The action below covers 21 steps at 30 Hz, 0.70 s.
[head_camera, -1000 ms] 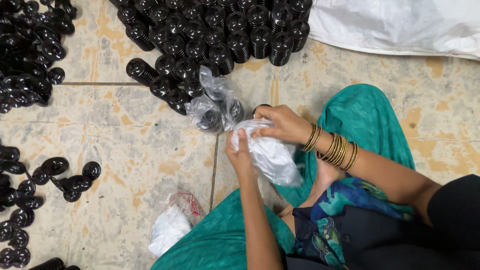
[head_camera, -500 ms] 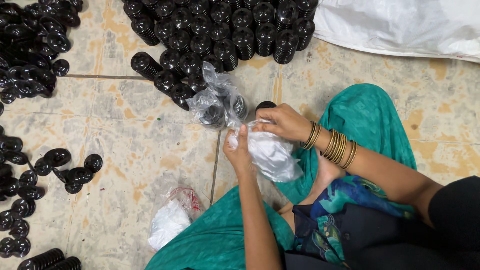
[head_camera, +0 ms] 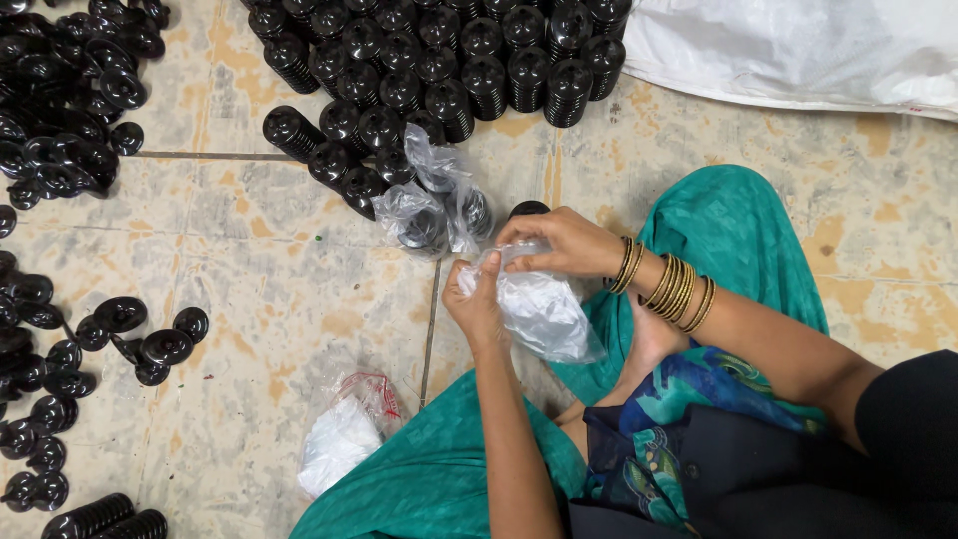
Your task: The person sits on the floor surrounded by piles of black plastic spools and packs them one at a time into small clear plastic bags, placing each filled bag with a growing group of bagged parts. They occasionally set an unbagged spool aside before continuing to fill bags.
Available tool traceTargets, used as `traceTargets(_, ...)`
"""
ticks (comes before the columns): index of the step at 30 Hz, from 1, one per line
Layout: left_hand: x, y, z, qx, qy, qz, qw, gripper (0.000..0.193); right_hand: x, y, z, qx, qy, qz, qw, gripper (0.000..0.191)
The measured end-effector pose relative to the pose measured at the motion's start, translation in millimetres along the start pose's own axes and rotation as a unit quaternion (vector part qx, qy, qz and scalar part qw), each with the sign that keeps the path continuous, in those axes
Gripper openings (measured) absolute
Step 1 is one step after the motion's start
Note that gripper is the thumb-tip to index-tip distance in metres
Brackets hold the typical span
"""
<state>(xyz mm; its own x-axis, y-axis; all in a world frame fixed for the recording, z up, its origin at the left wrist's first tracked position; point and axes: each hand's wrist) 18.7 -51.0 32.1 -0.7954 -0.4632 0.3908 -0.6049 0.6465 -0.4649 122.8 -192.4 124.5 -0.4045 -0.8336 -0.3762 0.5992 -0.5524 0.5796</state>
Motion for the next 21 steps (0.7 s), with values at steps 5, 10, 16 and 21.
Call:
traceTargets(5,4,-7,-9,-0.088,-0.029,-0.008,0.996,0.007,3,-1,-6,0.010,-0.093,-0.009,0.996,0.020)
traceTargets(10,2,-4,-5,-0.051,-0.016,-0.009,0.999,0.013,5,-3,-8,0.039,-0.095,-0.030,0.994,0.019)
traceTargets(16,-1,2,2,-0.032,-0.002,-0.019,0.999,0.030,5,-1,-6,0.026,-0.089,-0.043,0.995,0.019)
traceTargets(21,5,-8,-13,-0.075,-0.016,-0.012,0.997,0.010,5,-1,-9,0.035,-0.085,-0.026,0.995,0.020)
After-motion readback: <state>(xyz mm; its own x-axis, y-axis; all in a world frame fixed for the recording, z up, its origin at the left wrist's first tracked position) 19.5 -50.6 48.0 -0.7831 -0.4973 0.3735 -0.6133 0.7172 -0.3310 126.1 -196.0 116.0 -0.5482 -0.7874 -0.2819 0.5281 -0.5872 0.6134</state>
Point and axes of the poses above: each hand's wrist, its own x-axis away from the middle knuckle, its own y-axis out of the back of the hand, z = x × y, and after that the axes turned 13 degrees about y, right-handed
